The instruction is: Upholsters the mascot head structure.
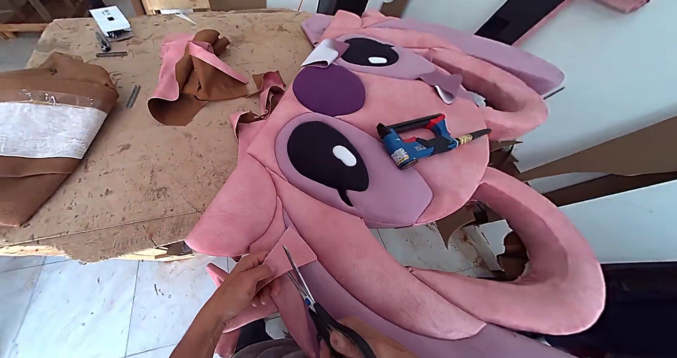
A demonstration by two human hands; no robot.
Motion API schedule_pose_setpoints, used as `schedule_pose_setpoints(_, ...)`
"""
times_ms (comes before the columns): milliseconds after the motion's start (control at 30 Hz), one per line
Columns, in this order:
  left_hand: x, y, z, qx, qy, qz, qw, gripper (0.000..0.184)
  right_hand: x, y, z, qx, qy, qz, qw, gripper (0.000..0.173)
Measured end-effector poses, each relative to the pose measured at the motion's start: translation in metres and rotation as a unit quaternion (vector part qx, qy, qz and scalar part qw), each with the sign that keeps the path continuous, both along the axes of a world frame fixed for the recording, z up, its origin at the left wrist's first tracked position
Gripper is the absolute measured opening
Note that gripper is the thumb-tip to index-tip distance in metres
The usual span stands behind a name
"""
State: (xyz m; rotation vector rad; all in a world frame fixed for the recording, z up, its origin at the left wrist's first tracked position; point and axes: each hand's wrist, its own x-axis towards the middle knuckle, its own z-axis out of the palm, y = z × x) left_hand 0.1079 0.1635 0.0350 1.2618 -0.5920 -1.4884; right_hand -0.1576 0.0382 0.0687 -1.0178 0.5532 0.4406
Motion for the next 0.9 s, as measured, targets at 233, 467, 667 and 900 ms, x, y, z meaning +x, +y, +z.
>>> schedule_pose_setpoints(233,-0.001,0.012,-0.004,-0.019,-0.044,0.007,0.999,0.025,0.02,-0.002,0.001,-0.023,0.001,0.03,0.999,0.061)
schedule_pose_setpoints(467,0.005,0.018,-0.01,-0.037,-0.021,-0.007,0.999,0.019,0.029,-0.005,-0.002,-0.005,-0.011,0.025,1.0,0.065)
schedule_pose_setpoints(667,0.011,0.021,-0.009,-0.03,-0.023,-0.041,0.998,0.021,0.035,-0.002,0.002,-0.029,0.025,-0.009,0.999,0.04)
schedule_pose_setpoints(900,0.038,0.042,0.002,0.0,-0.002,-0.058,0.998,0.023,0.033,-0.003,0.002,-0.022,-0.059,-0.008,0.998,0.032)
